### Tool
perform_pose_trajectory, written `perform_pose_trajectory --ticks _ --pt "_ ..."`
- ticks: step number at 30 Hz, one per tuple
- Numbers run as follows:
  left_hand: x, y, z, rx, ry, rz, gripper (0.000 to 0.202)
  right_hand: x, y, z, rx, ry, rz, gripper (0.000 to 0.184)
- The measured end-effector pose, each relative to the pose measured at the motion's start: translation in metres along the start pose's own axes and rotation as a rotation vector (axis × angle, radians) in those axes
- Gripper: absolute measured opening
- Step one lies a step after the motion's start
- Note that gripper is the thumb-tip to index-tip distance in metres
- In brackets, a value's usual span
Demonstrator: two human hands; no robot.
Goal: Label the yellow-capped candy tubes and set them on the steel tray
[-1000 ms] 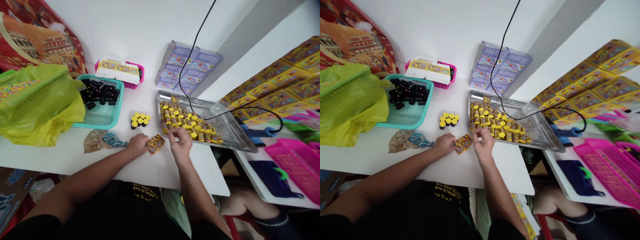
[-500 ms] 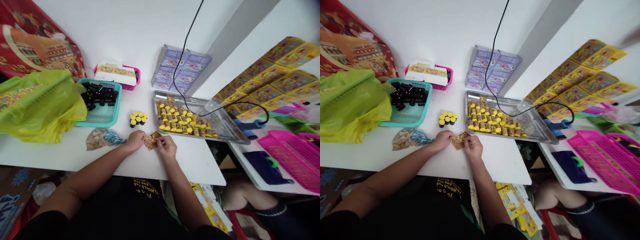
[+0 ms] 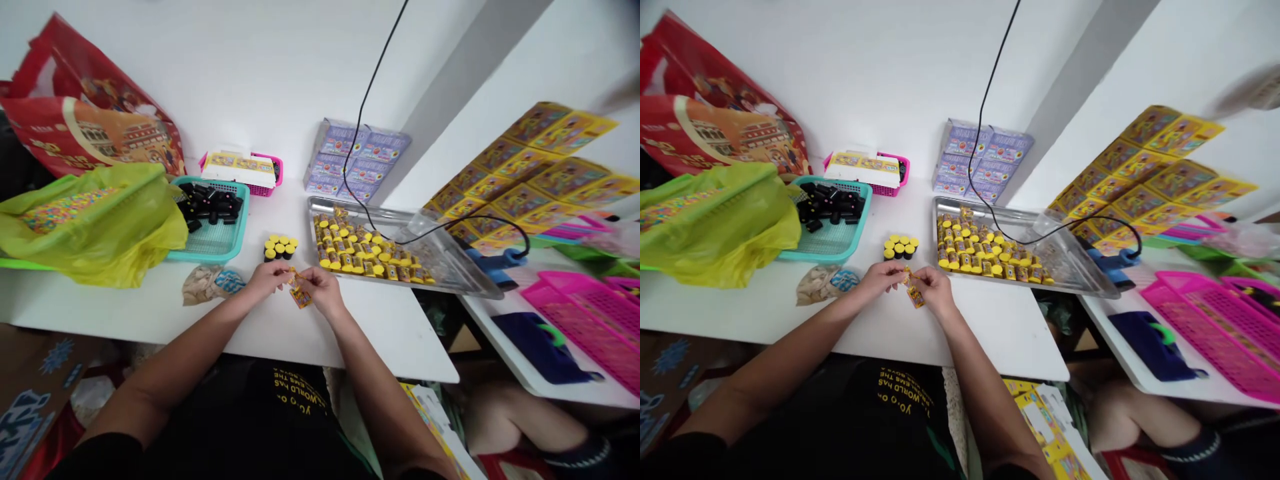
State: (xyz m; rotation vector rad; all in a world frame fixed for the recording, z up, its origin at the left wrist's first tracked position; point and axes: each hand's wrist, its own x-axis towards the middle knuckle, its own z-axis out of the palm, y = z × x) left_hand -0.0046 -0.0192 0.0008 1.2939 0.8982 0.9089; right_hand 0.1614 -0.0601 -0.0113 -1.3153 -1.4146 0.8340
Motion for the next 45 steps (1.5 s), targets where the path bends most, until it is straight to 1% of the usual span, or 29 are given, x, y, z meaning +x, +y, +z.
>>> perform_pose_trajectory --ticks 2,4,6,8,9,10,11,14,17,19,21,23,24,25,26,27,29,31,33,35,39,43,45 --pt "-0.006 0.002 -0.011 0.055 0.024 -0.025 0.015 0.013 -0.005 0.007 -0.036 -0.117 -0.024 0.022" --pt "-0.013 0.004 -0.022 0.128 0.096 -0.022 0.020 0.028 -0.013 0.015 -0.122 -0.174 -0.070 0.023" --pt "-0.022 0.005 -0.032 0.191 0.171 -0.019 0.024 0.044 -0.023 0.026 -0.316 -0.137 -0.129 0.021" --pt "-0.032 0.007 -0.040 0.236 0.221 -0.011 0.028 0.056 -0.033 0.040 -0.595 -0.050 -0.160 0.020" --pt "-0.037 0.008 -0.043 0.254 0.239 -0.003 0.029 0.061 -0.037 0.048 -0.735 -0.029 -0.158 0.020" --pt "-0.041 0.009 -0.046 0.268 0.251 0.010 0.030 0.065 -0.041 0.056 -0.850 -0.029 -0.147 0.022" --pt "-0.045 0.009 -0.049 0.282 0.264 0.021 0.030 0.068 -0.044 0.065 -0.936 -0.055 -0.141 0.025" --pt "-0.052 0.007 -0.056 0.267 0.270 -0.006 0.031 0.074 -0.046 0.085 -1.069 -0.146 -0.128 0.032" --pt "-0.051 0.003 -0.063 0.246 0.271 -0.025 0.033 0.078 -0.041 0.091 -1.093 -0.144 -0.146 0.027" --pt "-0.048 0.001 -0.064 0.253 0.258 -0.011 0.033 0.076 -0.039 0.087 -1.027 -0.102 -0.158 0.024" --pt "-0.046 0.003 -0.062 0.261 0.248 0.006 0.032 0.071 -0.040 0.075 -0.856 -0.016 -0.151 0.021" --pt "-0.042 0.006 -0.057 0.272 0.241 0.025 0.030 0.066 -0.040 0.057 -0.562 0.095 -0.122 0.023" --pt "-0.038 0.007 -0.054 0.283 0.241 0.050 0.030 0.064 -0.040 0.046 -0.366 0.123 -0.097 0.027" --pt "-0.034 0.009 -0.052 0.297 0.232 0.070 0.030 0.064 -0.038 0.036 -0.144 0.111 -0.076 0.031" --pt "-0.030 0.010 -0.049 0.308 0.219 0.076 0.030 0.063 -0.036 0.026 0.060 0.059 -0.052 0.034" --pt "-0.025 0.012 -0.046 0.312 0.209 0.081 0.030 0.063 -0.034 0.017 0.219 0.000 -0.029 0.035" --pt "-0.016 0.014 -0.039 0.322 0.171 0.078 0.029 0.062 -0.030 0.004 0.416 -0.073 -0.001 0.036" --pt "-0.008 0.017 -0.032 0.327 0.117 0.082 0.028 0.060 -0.026 -0.003 0.489 -0.100 0.010 0.034" --pt "-0.001 0.019 -0.025 0.330 0.062 0.098 0.028 0.058 -0.023 -0.007 0.510 -0.103 0.005 0.034" --pt "0.005 0.021 -0.020 0.343 0.034 0.125 0.027 0.059 -0.023 -0.008 0.516 -0.097 -0.006 0.033" --pt "0.012 0.017 -0.016 0.370 0.035 0.168 0.026 0.060 -0.026 -0.014 0.498 -0.100 -0.020 0.035" --pt "0.013 0.007 -0.017 0.341 0.039 0.134 0.026 0.059 -0.028 -0.015 0.510 -0.087 -0.035 0.035" --pt "0.012 0.004 -0.018 0.306 0.030 0.117 0.026 0.059 -0.028 -0.013 0.496 -0.106 -0.023 0.036"
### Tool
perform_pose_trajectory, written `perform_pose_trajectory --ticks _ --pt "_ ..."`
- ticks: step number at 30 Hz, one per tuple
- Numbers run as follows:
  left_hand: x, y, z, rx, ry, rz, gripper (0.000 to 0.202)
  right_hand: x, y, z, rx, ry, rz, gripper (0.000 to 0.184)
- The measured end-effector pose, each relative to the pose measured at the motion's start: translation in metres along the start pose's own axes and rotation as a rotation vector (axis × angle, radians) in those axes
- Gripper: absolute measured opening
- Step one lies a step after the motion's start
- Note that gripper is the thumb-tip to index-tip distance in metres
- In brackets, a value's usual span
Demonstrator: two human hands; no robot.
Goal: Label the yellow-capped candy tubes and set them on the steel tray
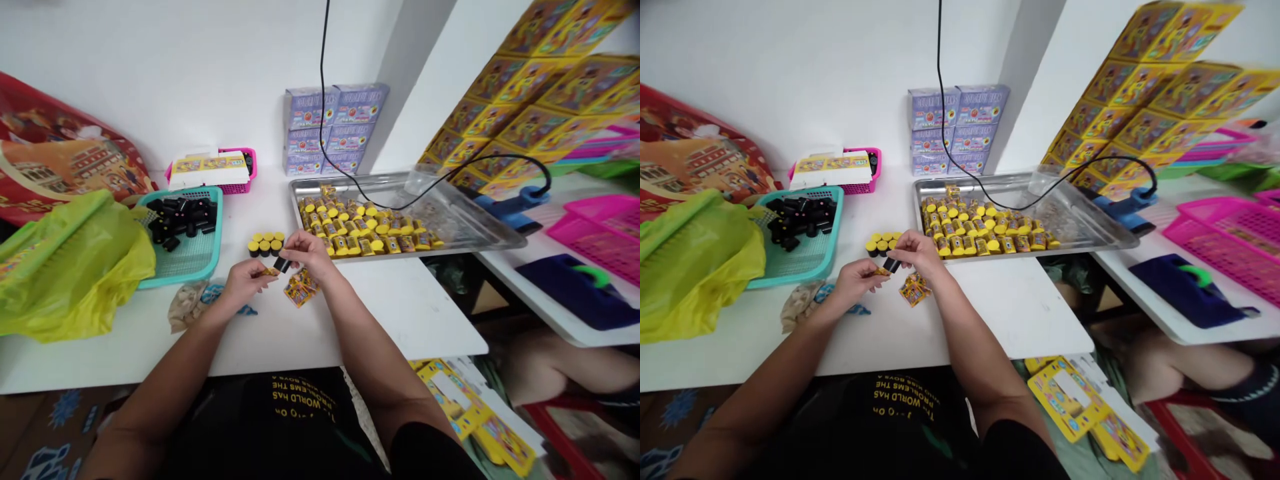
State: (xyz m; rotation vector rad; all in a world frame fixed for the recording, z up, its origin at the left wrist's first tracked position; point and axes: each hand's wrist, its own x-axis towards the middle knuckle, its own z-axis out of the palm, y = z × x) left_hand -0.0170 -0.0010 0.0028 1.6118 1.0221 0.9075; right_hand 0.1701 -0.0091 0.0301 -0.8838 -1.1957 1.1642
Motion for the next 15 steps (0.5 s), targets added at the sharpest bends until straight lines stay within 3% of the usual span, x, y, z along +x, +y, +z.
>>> perform_pose_trajectory --ticks 9,15 --pt "-0.004 0.006 -0.002 -0.168 -0.063 -0.033 0.029 -0.001 0.004 0.005 -0.045 -0.049 0.091 0.034" --pt "-0.006 0.009 -0.007 -0.203 -0.110 -0.109 0.034 -0.002 0.004 0.002 0.012 -0.016 0.149 0.030"
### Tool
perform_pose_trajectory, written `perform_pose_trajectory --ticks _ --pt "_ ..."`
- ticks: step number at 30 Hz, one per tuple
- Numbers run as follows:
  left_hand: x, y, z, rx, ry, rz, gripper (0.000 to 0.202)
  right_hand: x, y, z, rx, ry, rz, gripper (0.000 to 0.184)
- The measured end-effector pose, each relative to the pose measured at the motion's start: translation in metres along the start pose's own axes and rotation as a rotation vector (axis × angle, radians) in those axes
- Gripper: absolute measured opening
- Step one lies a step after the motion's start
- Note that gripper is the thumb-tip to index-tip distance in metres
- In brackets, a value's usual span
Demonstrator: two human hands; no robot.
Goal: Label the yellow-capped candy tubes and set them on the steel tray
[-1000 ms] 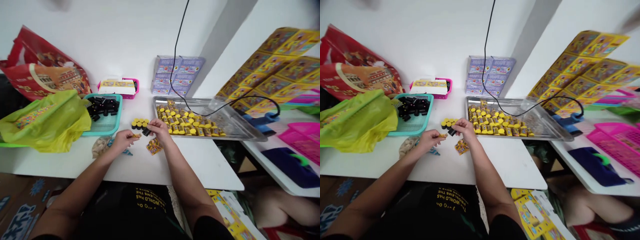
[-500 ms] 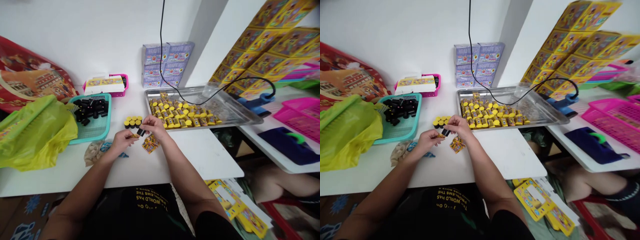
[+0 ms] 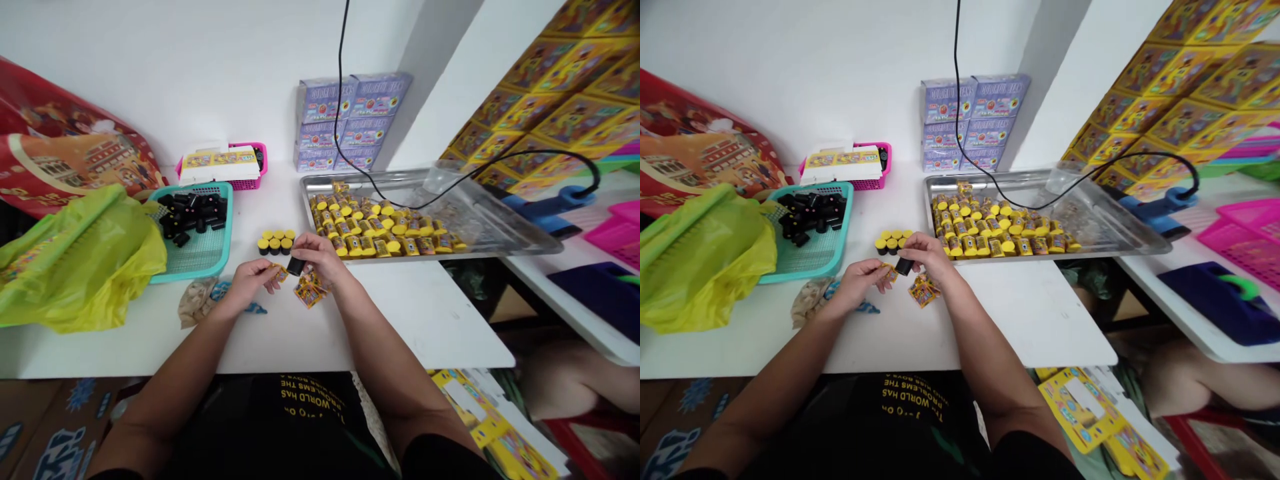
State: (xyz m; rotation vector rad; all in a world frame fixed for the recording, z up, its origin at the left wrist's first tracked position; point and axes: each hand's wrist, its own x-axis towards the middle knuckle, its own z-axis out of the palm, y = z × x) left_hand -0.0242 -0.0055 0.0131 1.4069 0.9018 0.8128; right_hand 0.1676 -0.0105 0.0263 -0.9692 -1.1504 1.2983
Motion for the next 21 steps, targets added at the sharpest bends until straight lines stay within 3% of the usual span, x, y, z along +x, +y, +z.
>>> perform_pose_trajectory --ticks 5,11,17,21 --pt "0.003 -0.005 -0.004 -0.053 0.113 0.008 0.035 -0.004 -0.001 0.006 -0.153 -0.196 0.077 0.036" --pt "0.002 -0.006 -0.002 -0.111 0.054 -0.046 0.040 -0.003 0.007 0.019 -0.250 -0.125 0.091 0.030" --pt "0.001 0.001 -0.005 -0.127 0.005 -0.093 0.041 -0.001 0.009 0.016 -0.246 -0.075 0.107 0.023" --pt "0.002 0.000 -0.010 -0.023 0.016 -0.052 0.036 -0.001 0.008 0.013 -0.249 -0.118 0.133 0.023"
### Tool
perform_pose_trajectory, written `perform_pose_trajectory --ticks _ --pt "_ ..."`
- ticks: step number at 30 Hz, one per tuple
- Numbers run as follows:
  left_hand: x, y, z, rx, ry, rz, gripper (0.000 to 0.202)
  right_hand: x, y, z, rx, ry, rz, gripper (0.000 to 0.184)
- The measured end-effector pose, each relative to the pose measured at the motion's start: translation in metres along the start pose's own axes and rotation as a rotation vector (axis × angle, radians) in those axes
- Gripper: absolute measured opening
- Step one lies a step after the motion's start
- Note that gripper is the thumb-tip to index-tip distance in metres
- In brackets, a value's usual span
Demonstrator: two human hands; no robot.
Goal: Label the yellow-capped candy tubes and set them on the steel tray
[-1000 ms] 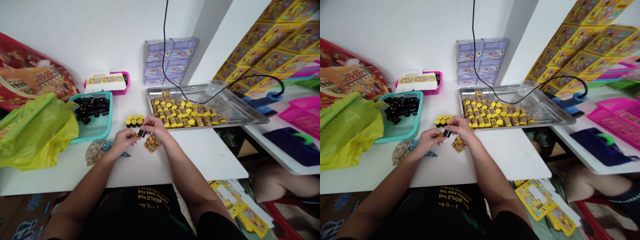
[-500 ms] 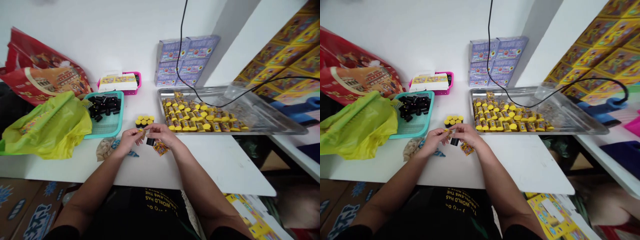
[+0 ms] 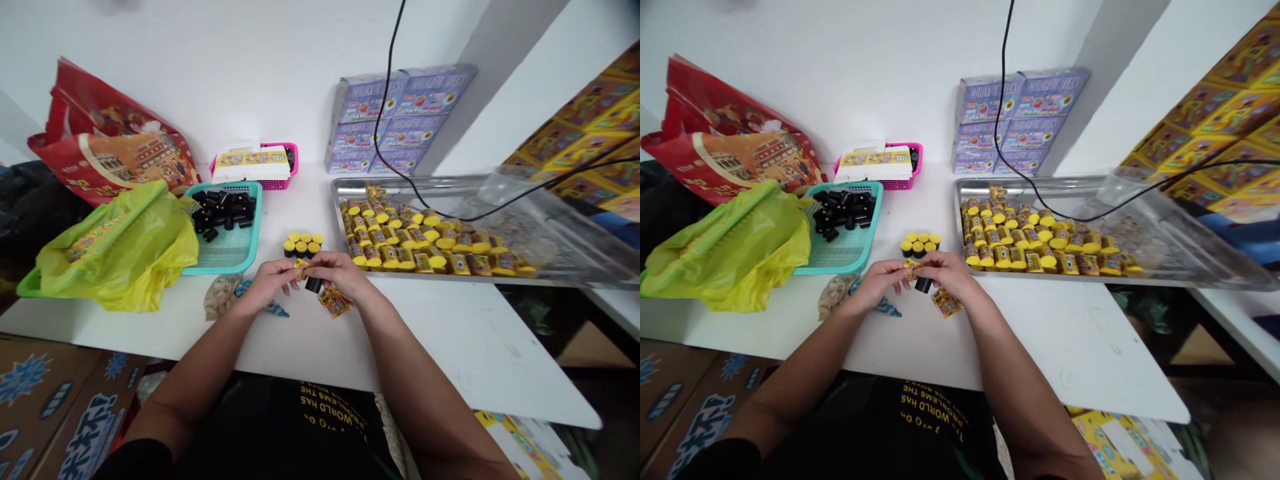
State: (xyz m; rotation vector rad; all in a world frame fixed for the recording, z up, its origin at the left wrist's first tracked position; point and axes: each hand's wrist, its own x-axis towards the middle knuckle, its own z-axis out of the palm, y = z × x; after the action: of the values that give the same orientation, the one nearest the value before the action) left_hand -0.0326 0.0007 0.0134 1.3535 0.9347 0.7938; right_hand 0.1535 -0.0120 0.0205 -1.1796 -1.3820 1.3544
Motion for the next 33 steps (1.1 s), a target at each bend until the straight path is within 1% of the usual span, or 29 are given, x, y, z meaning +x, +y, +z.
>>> perform_pose_trajectory --ticks 3,6,9,12,14,21,27,33 --pt "-0.001 -0.002 -0.001 0.057 0.046 0.036 0.034 -0.002 -0.002 -0.002 0.013 -0.004 -0.003 0.024" --pt "-0.003 -0.001 0.001 0.065 0.070 0.060 0.035 -0.004 -0.006 -0.005 0.112 0.086 -0.037 0.024" --pt "-0.006 0.000 0.004 0.123 0.049 0.085 0.034 -0.006 -0.011 -0.005 0.241 0.158 -0.074 0.023" --pt "-0.008 0.000 0.007 0.153 0.007 0.110 0.031 -0.006 -0.012 -0.004 0.295 0.141 -0.083 0.021" --pt "-0.008 -0.001 0.007 0.136 -0.016 0.111 0.030 -0.005 -0.011 -0.003 0.278 0.115 -0.081 0.021" --pt "-0.006 -0.001 0.007 0.057 -0.051 0.086 0.028 -0.003 -0.005 -0.001 0.214 0.123 -0.094 0.025" --pt "-0.007 0.002 0.007 0.016 -0.061 0.051 0.024 0.001 0.003 0.007 0.211 0.189 -0.191 0.029" --pt "-0.004 -0.006 0.005 -0.039 -0.055 0.029 0.023 -0.003 -0.001 0.017 0.168 0.271 -0.263 0.033"
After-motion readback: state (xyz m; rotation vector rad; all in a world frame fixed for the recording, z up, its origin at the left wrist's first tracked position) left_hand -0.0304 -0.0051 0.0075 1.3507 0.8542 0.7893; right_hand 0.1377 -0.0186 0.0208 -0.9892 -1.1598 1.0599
